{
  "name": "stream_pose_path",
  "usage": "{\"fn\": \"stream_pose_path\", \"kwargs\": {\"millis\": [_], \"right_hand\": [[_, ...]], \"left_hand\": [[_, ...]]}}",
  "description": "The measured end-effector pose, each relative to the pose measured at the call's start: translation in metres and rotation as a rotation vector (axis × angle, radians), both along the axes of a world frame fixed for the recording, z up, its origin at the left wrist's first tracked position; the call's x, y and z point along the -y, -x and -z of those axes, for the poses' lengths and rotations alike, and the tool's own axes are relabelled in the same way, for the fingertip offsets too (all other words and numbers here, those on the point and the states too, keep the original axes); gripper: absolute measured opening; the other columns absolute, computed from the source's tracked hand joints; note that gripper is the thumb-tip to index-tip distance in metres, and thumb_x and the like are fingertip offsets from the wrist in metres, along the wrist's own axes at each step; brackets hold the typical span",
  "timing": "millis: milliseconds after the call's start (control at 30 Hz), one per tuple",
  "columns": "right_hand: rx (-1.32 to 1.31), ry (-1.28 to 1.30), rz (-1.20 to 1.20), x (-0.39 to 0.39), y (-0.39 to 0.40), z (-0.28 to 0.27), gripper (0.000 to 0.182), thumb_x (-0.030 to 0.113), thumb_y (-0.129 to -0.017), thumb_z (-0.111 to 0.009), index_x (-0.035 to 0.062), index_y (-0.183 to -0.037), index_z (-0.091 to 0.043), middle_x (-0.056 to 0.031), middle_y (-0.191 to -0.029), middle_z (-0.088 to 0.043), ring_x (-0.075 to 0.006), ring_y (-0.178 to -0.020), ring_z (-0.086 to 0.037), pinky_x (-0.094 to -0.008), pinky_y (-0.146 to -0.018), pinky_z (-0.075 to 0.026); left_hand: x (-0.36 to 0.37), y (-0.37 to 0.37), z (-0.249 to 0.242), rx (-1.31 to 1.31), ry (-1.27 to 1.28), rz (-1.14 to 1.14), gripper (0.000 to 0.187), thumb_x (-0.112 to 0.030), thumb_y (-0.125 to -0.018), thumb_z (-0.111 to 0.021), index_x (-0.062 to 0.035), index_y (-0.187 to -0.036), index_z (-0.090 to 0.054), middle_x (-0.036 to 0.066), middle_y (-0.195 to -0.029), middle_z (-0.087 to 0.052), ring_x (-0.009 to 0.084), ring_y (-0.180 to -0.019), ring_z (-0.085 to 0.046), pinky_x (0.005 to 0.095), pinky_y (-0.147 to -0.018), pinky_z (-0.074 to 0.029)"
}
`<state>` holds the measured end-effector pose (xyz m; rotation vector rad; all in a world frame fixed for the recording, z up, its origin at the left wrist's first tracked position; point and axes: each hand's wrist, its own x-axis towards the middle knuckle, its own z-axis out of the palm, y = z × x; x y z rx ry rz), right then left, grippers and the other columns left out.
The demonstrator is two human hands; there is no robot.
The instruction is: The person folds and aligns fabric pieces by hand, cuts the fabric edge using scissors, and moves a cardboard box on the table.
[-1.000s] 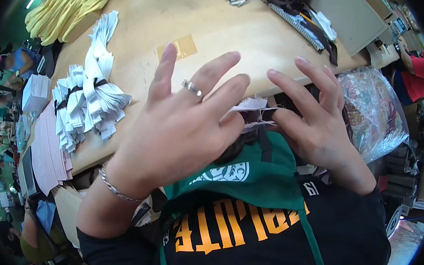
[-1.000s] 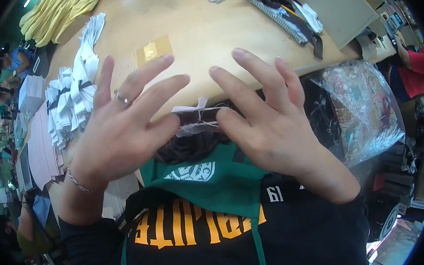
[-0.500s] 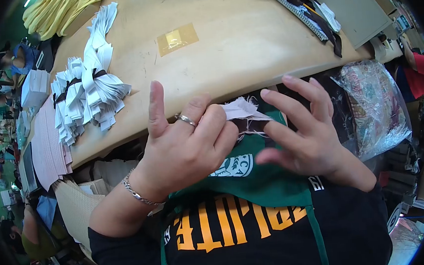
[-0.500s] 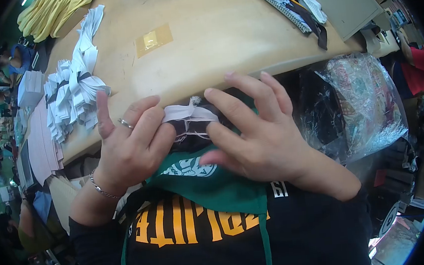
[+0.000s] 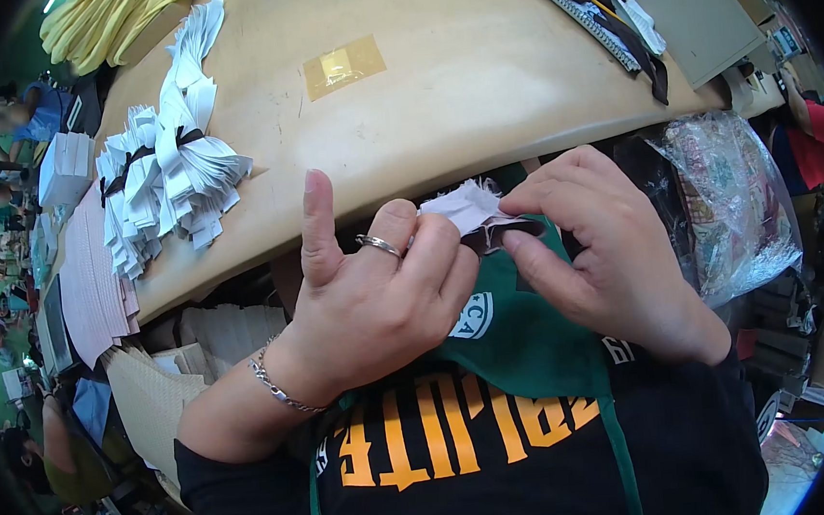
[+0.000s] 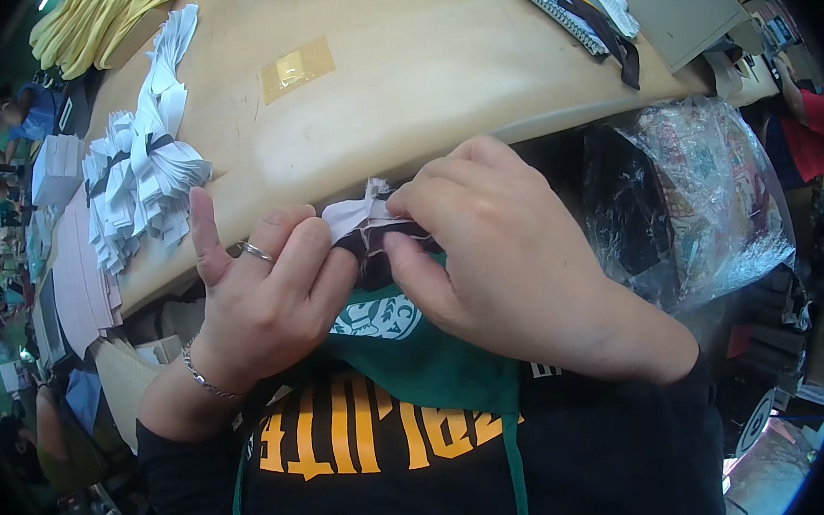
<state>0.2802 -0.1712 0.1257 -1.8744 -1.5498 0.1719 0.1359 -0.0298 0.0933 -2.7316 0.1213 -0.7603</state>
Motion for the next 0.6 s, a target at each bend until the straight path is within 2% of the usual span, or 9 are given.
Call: {"fn": "stream_pose_path", "kwargs": {"millis": [133,233,333,433,533,567,600], "right_hand": [[0.035,-0.051,0.007,-0.005,0.000,0.003,0.013,0.007,-0.070,-0.064,-0.0014,-0.079,-0.062,-0.0118,-0.072,-0.060,-0.0290,-0.076,-0.057,-0.0361,-0.073,-0.047],[-0.011,-0.011,0.025,-0.004,0.000,-0.002,0.018,0.002,-0.067,-0.067,-0.0008,-0.084,-0.063,-0.0127,-0.080,-0.062,-0.0277,-0.080,-0.059,-0.0347,-0.071,-0.048],[0.081,0.012,0.036,-0.006,0.003,-0.002,0.014,0.001,-0.067,-0.066,-0.0003,-0.081,-0.063,-0.0118,-0.077,-0.062,-0.0274,-0.078,-0.059,-0.0347,-0.070,-0.048],[0.148,0.039,0.063,-0.008,0.003,0.000,0.009,0.002,-0.068,-0.065,0.0003,-0.076,-0.062,-0.0105,-0.073,-0.061,-0.0270,-0.076,-0.058,-0.0345,-0.069,-0.048],[0.170,-0.001,0.099,-0.012,0.000,0.004,0.006,0.006,-0.070,-0.062,0.0021,-0.069,-0.058,-0.0095,-0.068,-0.059,-0.0292,-0.071,-0.056,-0.0382,-0.067,-0.047],[0.156,-0.032,0.095,-0.014,-0.001,0.006,0.006,0.006,-0.070,-0.062,0.0021,-0.069,-0.058,-0.0097,-0.068,-0.059,-0.0293,-0.071,-0.056,-0.0383,-0.066,-0.047],[0.141,-0.062,0.089,-0.015,-0.001,0.008,0.006,0.006,-0.070,-0.062,0.0021,-0.069,-0.058,-0.0098,-0.068,-0.058,-0.0293,-0.071,-0.056,-0.0385,-0.066,-0.047]], "left_hand": [[0.000,-0.001,0.001,0.013,-0.010,0.019,0.015,-0.018,-0.072,-0.055,-0.0170,-0.059,-0.047,0.000,-0.068,-0.038,0.0121,-0.073,-0.054,0.0714,-0.103,-0.010],[0.000,-0.001,0.000,0.004,-0.027,0.024,0.016,-0.018,-0.073,-0.055,-0.0169,-0.059,-0.046,0.001,-0.068,-0.038,0.0125,-0.073,-0.054,0.0714,-0.103,-0.010],[0.001,-0.002,0.002,0.028,-0.023,0.022,0.018,-0.017,-0.074,-0.053,-0.0172,-0.058,-0.046,0.001,-0.067,-0.036,0.0120,-0.072,-0.053,0.0720,-0.102,-0.011],[0.005,0.005,-0.017,-0.183,0.109,-0.029,0.005,-0.017,-0.076,-0.060,-0.0146,-0.072,-0.057,0.000,-0.078,-0.053,0.0145,-0.081,-0.058,0.0624,-0.106,-0.013],[-0.012,0.003,-0.032,-0.085,0.750,0.128,0.022,-0.024,-0.075,-0.067,-0.0085,-0.090,-0.062,0.007,-0.091,-0.060,0.0208,-0.082,-0.059,0.0510,-0.098,-0.031],[-0.020,0.003,-0.037,-0.041,0.834,0.183,0.039,-0.027,-0.073,-0.071,-0.0021,-0.102,-0.061,0.016,-0.101,-0.062,0.0271,-0.083,-0.059,0.0394,-0.083,-0.041],[-0.017,0.000,-0.035,0.014,0.853,0.122,0.035,-0.022,-0.073,-0.069,-0.0020,-0.101,-0.061,0.015,-0.099,-0.062,0.0279,-0.084,-0.059,0.0373,-0.079,-0.042]]}}
